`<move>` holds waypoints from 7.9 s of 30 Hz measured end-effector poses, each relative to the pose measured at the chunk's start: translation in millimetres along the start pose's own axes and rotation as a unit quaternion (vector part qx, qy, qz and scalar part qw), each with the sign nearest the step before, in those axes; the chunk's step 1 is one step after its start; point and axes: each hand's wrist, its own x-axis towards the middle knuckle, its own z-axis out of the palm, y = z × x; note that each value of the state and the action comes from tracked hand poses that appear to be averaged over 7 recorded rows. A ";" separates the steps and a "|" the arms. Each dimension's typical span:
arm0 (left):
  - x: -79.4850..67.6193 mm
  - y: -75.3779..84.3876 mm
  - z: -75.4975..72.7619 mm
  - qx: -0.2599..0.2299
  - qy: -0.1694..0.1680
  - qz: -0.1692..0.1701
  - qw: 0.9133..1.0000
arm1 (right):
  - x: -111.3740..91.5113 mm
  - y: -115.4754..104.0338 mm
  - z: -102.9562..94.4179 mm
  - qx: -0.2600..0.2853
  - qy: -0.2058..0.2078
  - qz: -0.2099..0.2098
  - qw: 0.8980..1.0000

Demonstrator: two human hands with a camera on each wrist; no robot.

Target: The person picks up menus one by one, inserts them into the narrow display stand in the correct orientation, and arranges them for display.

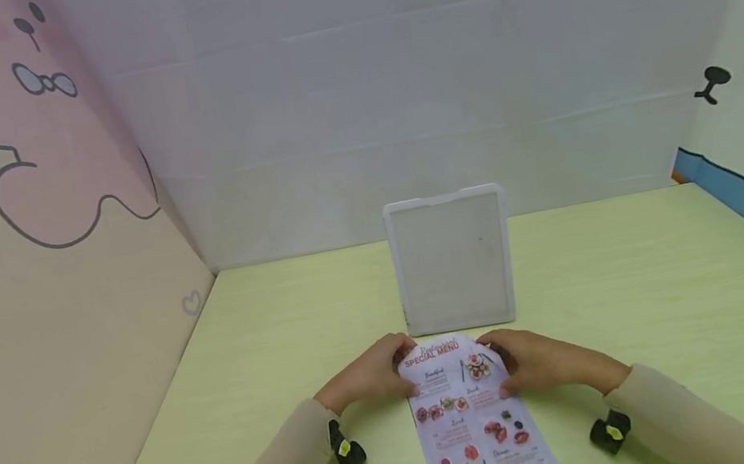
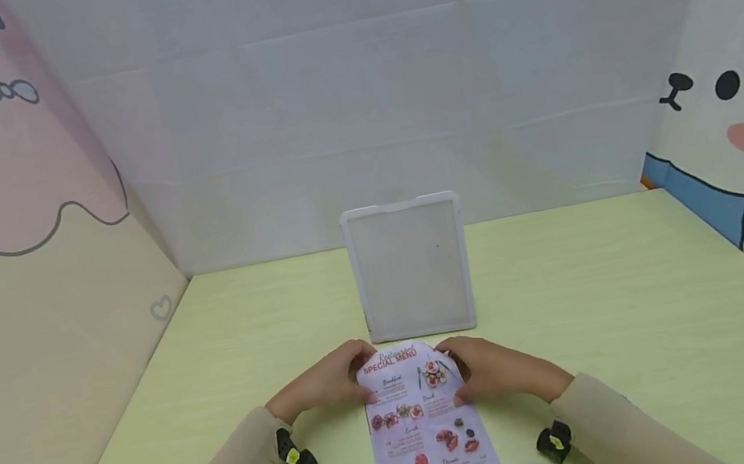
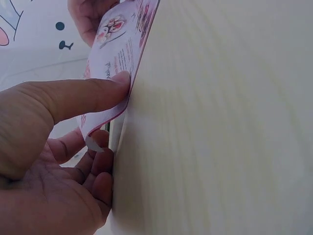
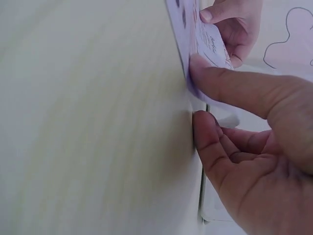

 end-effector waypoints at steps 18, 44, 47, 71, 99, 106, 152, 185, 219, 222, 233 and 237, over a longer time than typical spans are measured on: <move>3.2 -14.6 -3.3 -0.045 -0.001 0.004 0.999 | -2.5 1.9 -3.2 0.025 0.003 -0.025 0.999; -0.5 -7.2 -5.9 -0.117 0.014 -0.017 0.993 | -2.3 9.9 -7.3 0.095 0.006 0.016 0.995; 0.4 -7.5 -7.0 -0.127 0.017 -0.022 0.992 | -2.6 9.1 -9.0 0.110 0.004 0.009 0.994; 2.7 10.1 -16.5 -0.279 0.077 0.005 0.957 | -2.0 -1.3 -21.3 0.156 0.069 0.037 0.985; 12.1 29.6 -35.1 -0.290 0.135 0.019 0.947 | -2.5 3.7 -20.4 0.220 0.039 0.057 0.973; 14.7 32.4 -34.9 -0.296 0.137 0.019 0.945 | -1.5 4.8 -19.6 0.213 0.052 0.060 0.974; 20.5 39.6 -20.6 -0.237 0.018 0.020 0.971 | -1.7 -0.7 -54.0 0.218 0.112 0.081 0.966; 23.5 41.8 -29.3 -0.145 0.079 0.053 0.985 | 4.1 -4.8 -67.0 0.180 0.111 0.074 0.975; 30.6 75.1 -59.9 -0.178 0.217 0.043 0.959 | 9.5 -30.6 -108.7 0.083 0.178 0.065 0.978; 33.1 79.0 -64.0 -0.181 0.241 0.056 0.952 | 11.4 -34.5 -114.6 0.071 0.191 0.074 0.976; 39.3 89.3 -75.1 -0.185 0.295 0.090 0.933 | 21.1 -44.6 -132.0 0.066 0.217 0.070 0.971; 42.7 91.6 -78.5 -0.161 0.315 0.097 0.930 | 25.5 -45.3 -139.2 0.056 0.232 0.063 0.969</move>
